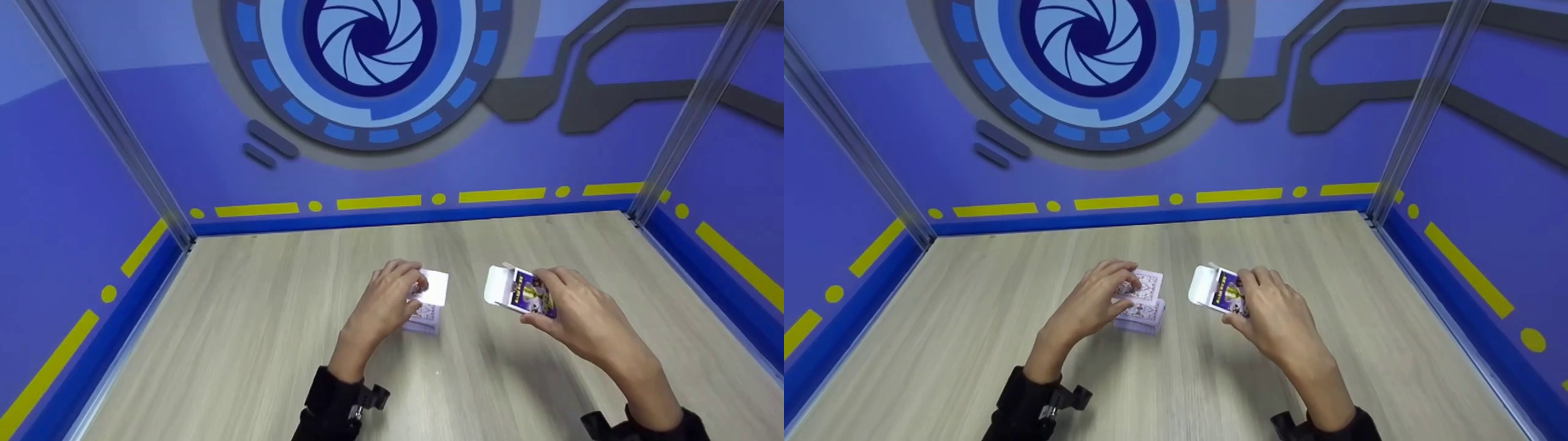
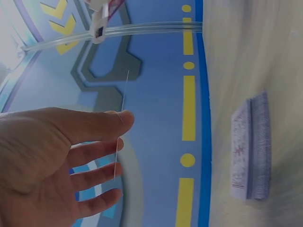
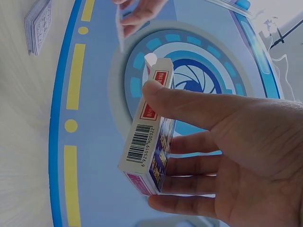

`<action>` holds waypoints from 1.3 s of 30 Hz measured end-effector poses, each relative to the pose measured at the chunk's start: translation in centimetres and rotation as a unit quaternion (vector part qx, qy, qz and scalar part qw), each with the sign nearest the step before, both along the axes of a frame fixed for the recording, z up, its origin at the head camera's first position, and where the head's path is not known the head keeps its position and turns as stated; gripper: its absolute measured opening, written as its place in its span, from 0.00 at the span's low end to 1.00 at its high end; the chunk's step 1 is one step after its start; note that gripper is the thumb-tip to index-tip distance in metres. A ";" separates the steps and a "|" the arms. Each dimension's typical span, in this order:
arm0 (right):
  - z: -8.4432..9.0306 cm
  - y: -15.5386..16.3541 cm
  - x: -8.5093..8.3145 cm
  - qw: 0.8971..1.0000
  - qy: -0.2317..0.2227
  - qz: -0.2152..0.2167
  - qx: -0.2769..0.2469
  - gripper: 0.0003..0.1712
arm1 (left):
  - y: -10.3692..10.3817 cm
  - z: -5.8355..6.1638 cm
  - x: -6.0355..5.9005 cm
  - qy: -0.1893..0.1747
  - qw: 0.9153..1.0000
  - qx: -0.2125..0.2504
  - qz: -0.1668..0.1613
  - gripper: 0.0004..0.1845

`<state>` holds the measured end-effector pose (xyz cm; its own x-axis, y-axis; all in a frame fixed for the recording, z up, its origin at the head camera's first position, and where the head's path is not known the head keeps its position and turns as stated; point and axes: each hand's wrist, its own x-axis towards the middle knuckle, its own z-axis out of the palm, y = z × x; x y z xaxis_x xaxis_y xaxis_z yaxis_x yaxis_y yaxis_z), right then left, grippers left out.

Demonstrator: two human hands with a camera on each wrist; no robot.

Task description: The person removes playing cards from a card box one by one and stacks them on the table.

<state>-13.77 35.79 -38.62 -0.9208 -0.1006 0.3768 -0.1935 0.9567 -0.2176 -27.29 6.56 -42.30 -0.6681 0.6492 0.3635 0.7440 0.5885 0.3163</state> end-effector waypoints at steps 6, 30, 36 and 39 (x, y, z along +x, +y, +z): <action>0.0 0.0 -0.1 1.000 0.003 0.002 0.005 0.40 | 0.0 -1.5 -0.9 -0.040 0.998 -0.035 0.031 0.11; -0.4 -0.1 -0.1 1.000 0.006 0.012 0.016 0.41 | 1.3 -5.9 -2.4 -0.059 0.997 -0.050 0.029 0.14; -0.5 -0.1 -0.1 1.000 0.005 0.014 0.015 0.41 | 1.4 -6.4 -2.6 -0.069 0.996 -0.058 0.027 0.15; -0.4 -0.1 -0.1 1.000 0.004 0.015 0.017 0.41 | 1.5 -6.5 -2.7 -0.076 0.995 -0.058 0.027 0.15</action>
<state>-13.90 35.67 -39.06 -0.9143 -0.1415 0.3795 -0.2240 0.9573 -0.1828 -29.95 8.06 -48.84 -0.7443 0.6428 0.1813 0.6597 0.6650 0.3502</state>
